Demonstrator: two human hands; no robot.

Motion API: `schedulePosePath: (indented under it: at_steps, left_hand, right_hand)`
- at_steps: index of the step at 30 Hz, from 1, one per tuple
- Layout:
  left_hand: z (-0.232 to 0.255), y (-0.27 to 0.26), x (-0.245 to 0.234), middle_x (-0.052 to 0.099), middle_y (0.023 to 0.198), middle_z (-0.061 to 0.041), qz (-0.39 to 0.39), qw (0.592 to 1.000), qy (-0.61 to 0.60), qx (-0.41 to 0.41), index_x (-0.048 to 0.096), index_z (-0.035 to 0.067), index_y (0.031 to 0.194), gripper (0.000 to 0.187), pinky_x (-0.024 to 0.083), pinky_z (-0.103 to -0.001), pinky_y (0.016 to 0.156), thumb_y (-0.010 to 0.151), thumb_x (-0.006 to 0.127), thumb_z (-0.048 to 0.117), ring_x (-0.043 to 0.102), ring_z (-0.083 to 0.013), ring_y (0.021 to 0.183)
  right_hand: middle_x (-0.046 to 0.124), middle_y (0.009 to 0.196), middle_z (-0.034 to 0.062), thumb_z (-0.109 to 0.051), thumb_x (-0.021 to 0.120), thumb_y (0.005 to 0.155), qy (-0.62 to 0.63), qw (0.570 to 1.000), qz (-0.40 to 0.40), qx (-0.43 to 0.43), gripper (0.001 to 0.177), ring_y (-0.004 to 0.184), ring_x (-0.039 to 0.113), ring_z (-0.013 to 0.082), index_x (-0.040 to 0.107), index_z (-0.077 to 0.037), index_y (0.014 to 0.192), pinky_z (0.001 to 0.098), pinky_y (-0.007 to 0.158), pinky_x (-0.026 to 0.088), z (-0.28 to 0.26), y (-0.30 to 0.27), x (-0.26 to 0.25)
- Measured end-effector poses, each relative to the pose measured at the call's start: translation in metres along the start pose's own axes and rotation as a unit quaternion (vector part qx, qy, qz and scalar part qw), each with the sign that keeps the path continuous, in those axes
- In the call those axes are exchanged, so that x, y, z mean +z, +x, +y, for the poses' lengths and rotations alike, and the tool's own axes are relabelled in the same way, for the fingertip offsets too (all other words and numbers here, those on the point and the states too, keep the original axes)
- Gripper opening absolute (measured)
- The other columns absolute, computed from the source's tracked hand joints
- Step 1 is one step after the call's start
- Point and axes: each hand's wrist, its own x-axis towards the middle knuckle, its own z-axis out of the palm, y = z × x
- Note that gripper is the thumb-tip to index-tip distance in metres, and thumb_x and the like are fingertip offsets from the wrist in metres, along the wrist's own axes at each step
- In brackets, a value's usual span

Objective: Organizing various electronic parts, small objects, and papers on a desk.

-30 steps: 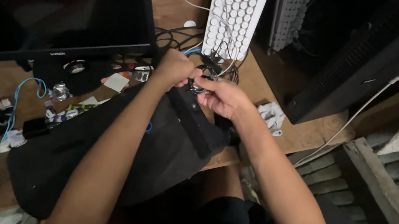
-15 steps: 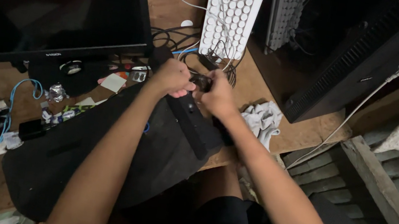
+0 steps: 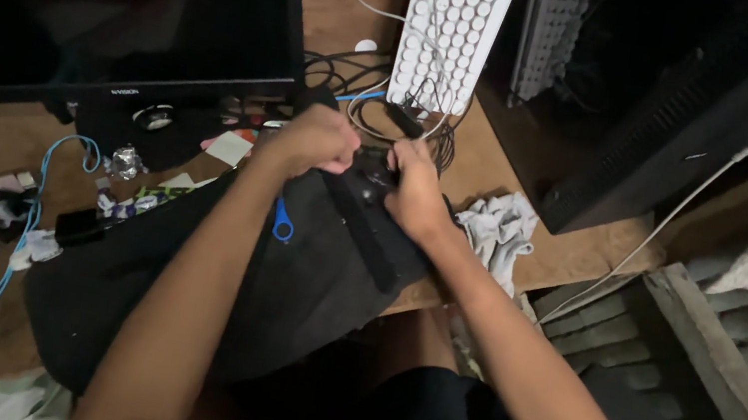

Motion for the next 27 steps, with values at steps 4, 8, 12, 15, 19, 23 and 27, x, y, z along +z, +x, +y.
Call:
schedulePosePath:
  at_steps: [4,8,12,15,19,23,27]
  left_hand:
    - [0.014,-0.016,0.008,0.068,0.077,-0.014,0.027,0.996,0.088,-0.002,0.073,-0.007,0.088,0.017,0.059,-0.036,0.057,0.072,0.074,-0.001,0.065,-0.0238,0.067]
    - [0.029,-0.034,0.030,0.061,0.114,-0.027,0.233,0.935,0.250,-0.095,0.049,-0.006,0.127,0.076,0.064,-0.046,0.051,0.069,0.089,0.022,0.066,-0.0367,0.088]
    - [0.024,-0.044,0.054,0.059,0.135,-0.030,0.274,0.939,0.167,-0.121,0.025,-0.010,0.147,0.103,0.063,-0.047,0.054,0.075,0.088,0.028,0.074,-0.0397,0.091]
    - [0.020,-0.039,0.051,0.060,0.125,-0.031,0.302,0.938,0.148,-0.078,0.030,-0.019,0.140,0.096,0.061,-0.049,0.049,0.070,0.088,0.012,0.073,-0.0385,0.085]
    - [0.022,-0.029,0.044,0.075,0.108,-0.026,0.200,0.968,0.091,-0.118,0.070,-0.017,0.115,0.054,0.061,-0.051,0.049,0.071,0.083,0.011,0.074,-0.0332,0.076]
    - [0.049,-0.025,0.049,0.072,0.095,-0.023,0.136,0.988,0.012,-0.078,0.068,-0.012,0.107,0.038,0.059,-0.055,0.049,0.076,0.078,0.008,0.069,-0.0368,0.066]
    - [0.065,-0.009,0.071,0.074,0.092,-0.020,0.033,0.987,-0.149,-0.048,0.068,-0.011,0.106,0.031,0.063,-0.052,0.049,0.081,0.073,0.008,0.075,-0.0312,0.065]
  right_hand:
    - [0.061,0.087,0.0139,0.011,0.067,0.072,0.125,0.962,-0.193,0.150,0.034,0.083,0.057,0.0250,0.061,-0.002,0.103,0.0349,0.070,0.047,0.013,0.004,-0.022]
    - [0.069,0.102,-0.0062,-0.007,0.067,0.080,0.397,0.810,-0.293,0.317,0.033,0.093,0.064,0.0062,0.068,-0.012,0.113,0.0251,0.079,0.053,-0.012,0.010,-0.048]
    - [0.065,0.092,0.0009,-0.030,0.079,0.089,0.328,0.857,-0.172,0.358,0.031,0.081,0.060,0.0121,0.067,-0.007,0.106,0.0293,0.071,0.051,-0.009,-0.002,-0.014]
    - [0.067,0.101,0.0019,-0.028,0.084,0.087,0.387,0.877,-0.143,0.245,0.037,0.093,0.062,0.0092,0.067,-0.002,0.107,0.0245,0.082,0.052,0.014,-0.015,0.011]
    - [0.062,0.095,0.0040,-0.033,0.090,0.075,0.276,0.928,-0.095,0.232,0.053,0.085,0.058,0.0133,0.060,-0.005,0.110,0.0278,0.073,0.051,-0.002,-0.009,-0.009]
    - [0.063,0.102,0.0079,-0.043,0.085,0.085,0.217,0.932,-0.109,0.270,0.061,0.093,0.059,0.0144,0.052,-0.006,0.118,0.0291,0.081,0.052,-0.017,0.005,-0.044]
    - [0.062,0.107,0.0090,-0.033,0.090,0.072,0.256,0.914,-0.093,0.302,0.082,0.096,0.064,0.0154,0.035,-0.007,0.127,0.0314,0.083,0.056,-0.028,0.017,-0.086]
